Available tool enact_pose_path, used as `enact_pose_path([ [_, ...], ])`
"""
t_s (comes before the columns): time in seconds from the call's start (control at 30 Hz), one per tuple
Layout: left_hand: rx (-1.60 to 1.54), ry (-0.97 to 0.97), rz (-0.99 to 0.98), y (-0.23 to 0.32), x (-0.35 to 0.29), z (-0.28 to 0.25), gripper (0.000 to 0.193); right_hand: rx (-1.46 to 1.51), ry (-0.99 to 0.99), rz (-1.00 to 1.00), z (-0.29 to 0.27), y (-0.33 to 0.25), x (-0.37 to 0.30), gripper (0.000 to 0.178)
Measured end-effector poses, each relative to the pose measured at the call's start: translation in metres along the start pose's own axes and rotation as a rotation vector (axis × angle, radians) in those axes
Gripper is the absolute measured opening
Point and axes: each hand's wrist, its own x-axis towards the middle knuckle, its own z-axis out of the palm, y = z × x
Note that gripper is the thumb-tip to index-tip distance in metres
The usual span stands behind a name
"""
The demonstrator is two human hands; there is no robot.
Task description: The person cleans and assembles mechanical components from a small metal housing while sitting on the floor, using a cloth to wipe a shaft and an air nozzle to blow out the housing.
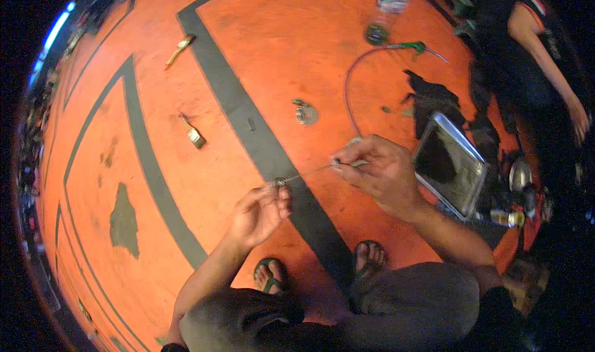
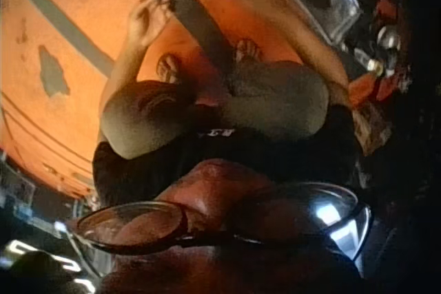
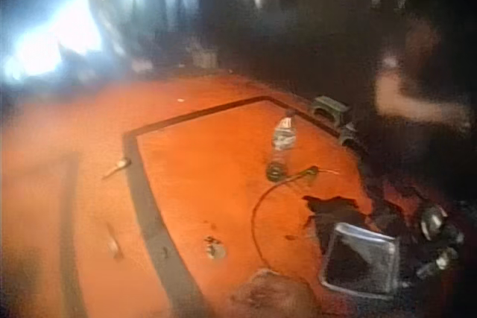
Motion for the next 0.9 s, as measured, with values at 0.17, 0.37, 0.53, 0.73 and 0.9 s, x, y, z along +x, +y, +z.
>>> enact_pose_path([
  [0.17, -0.089, -0.040, -0.083, -0.001, 0.002, 0.000, 0.018, -0.121, -0.012, 0.023, 0.007, -0.015, -0.006, 0.034],
  [0.37, -0.105, -0.031, -0.026, -0.001, 0.001, -0.002, 0.019, -0.702, 0.141, -0.119, -0.053, 0.008, 0.018, 0.018],
  [0.53, -0.115, 0.015, 0.070, 0.008, -0.008, 0.012, 0.011, -1.289, -0.066, -0.032, -0.117, 0.077, 0.020, 0.024],
  [0.73, -0.104, -0.029, 0.031, 0.007, 0.004, 0.006, 0.019, -1.587, -0.225, 0.031, -0.127, 0.143, 0.004, 0.042],
  [0.9, -0.093, -0.007, 0.028, 0.006, 0.004, 0.003, 0.022, -1.405, -0.187, 0.073, -0.133, 0.171, 0.007, 0.040],
])
